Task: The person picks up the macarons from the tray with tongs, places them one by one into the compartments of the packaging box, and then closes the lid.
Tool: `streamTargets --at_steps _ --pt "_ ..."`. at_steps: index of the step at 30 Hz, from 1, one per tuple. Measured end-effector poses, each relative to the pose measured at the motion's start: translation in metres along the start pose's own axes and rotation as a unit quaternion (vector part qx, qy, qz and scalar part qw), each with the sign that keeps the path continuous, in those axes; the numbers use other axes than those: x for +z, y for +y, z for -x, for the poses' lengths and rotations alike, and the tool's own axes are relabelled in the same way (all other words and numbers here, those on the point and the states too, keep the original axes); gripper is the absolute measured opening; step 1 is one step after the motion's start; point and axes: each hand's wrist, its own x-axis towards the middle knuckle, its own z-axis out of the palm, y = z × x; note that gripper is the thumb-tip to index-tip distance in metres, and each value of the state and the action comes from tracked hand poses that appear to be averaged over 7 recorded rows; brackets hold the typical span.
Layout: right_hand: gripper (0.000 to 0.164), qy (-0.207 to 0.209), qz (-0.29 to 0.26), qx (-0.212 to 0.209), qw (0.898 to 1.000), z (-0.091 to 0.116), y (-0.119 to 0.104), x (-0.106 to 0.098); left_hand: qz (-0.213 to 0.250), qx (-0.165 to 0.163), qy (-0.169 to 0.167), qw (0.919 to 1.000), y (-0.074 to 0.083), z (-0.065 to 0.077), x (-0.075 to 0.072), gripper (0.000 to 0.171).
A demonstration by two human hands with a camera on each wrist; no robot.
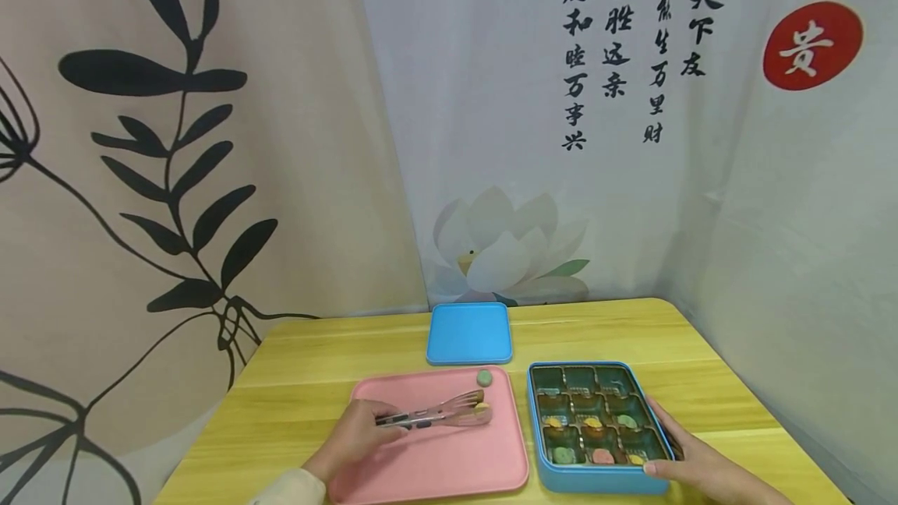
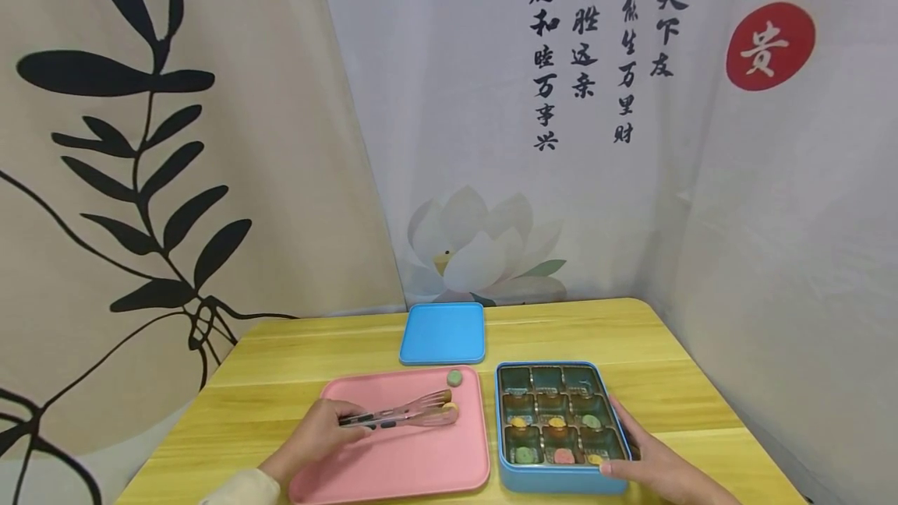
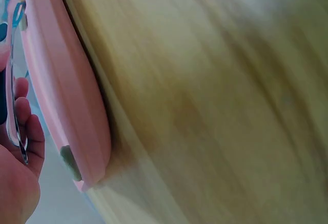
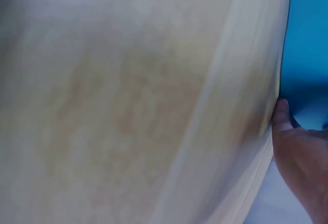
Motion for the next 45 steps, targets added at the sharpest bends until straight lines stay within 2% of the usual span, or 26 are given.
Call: streamTargets --at_steps 12,20,25,30,34,40,45 --pt "0.093 0.003 0.008 0.005 1.0 0.0 0.0 -0.001 0.012 -0.021 0.013 0.9996 0.01 0.0 -0.004 0.012" --pt "0.093 -0.003 -0.004 0.0 1.0 -0.002 0.002 -0.001 0.013 -0.019 0.012 0.9997 0.011 0.001 -0.004 0.013" --pt "0.091 0.002 0.005 0.004 1.0 -0.001 0.002 -0.001 0.015 -0.034 0.02 0.9991 0.012 -0.002 -0.005 0.011" --pt "0.091 0.006 0.012 0.009 1.0 0.0 0.003 -0.002 0.037 -0.033 0.023 0.9985 0.021 -0.014 -0.002 0.014" --pt "0.092 0.005 0.013 0.01 1.0 0.0 0.002 -0.002 0.054 -0.029 0.015 0.998 0.031 -0.028 0.006 0.014" --pt "0.092 0.002 0.007 0.008 1.0 0.0 0.001 -0.001 0.086 -0.022 0.013 0.996 0.052 -0.052 0.026 0.014" --pt "0.092 -0.003 0.008 -0.003 1.0 -0.001 0.0 -0.001 0.097 -0.029 0.017 0.9947 0.067 -0.068 0.045 0.016"
